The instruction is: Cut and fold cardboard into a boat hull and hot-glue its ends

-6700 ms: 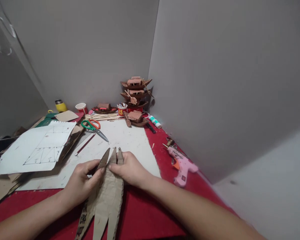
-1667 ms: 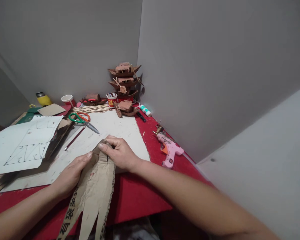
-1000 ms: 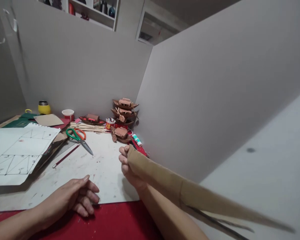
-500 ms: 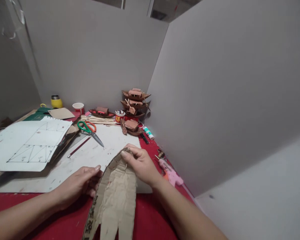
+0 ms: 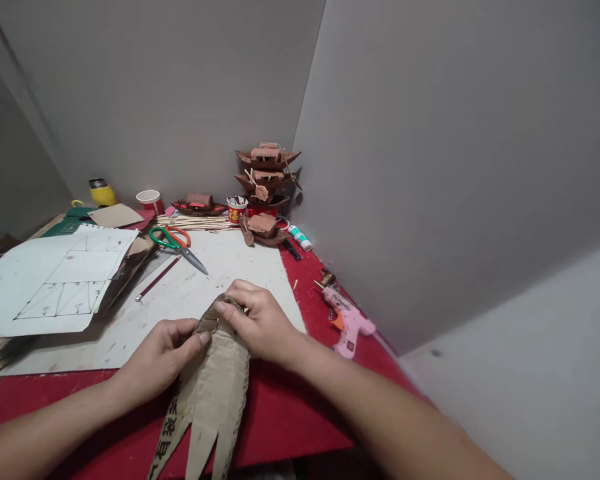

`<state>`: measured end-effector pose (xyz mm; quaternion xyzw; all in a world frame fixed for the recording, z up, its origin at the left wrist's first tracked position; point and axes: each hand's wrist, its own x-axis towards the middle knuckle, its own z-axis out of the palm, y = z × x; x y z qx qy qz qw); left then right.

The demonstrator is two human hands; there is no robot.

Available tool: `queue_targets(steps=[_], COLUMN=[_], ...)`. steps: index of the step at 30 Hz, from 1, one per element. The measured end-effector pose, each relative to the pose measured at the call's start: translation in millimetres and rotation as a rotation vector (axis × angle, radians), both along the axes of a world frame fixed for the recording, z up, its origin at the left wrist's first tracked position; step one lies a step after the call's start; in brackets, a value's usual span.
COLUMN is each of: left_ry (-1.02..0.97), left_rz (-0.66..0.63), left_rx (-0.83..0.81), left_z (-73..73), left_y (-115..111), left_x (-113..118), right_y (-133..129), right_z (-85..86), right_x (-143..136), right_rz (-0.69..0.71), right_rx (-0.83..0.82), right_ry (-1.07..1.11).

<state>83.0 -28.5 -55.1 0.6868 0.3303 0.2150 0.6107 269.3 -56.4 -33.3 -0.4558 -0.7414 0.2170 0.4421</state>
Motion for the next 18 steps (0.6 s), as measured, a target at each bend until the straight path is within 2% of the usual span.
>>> queue_targets(steps=[4, 8, 13, 18], left_ry=[0.07, 0.135, 0.243, 0.344], left_rz=[0.041, 0.043, -0.008, -0.039], left_rx=[0.152, 0.233, 0.302, 0.457], left_z=[2.1, 1.8, 5.5, 8.5], left_y=[-3.1, -3.2, -0.4, 3.4], left_x=[2.4, 3.3, 1.8, 0.8], right_y=[-2.3, -2.9, -3.1, -3.4], right_z=[-1.2, -1.9, -1.7, -3.0], right_x=[-4.4, -5.0, -4.3, -4.7], right_rz=[-0.009, -0.006, 0.02, 0.009], right_rx=[0.008, 0.011, 0.024, 0.016], right_ry=[-0.005, 0.009, 0.006, 0.018])
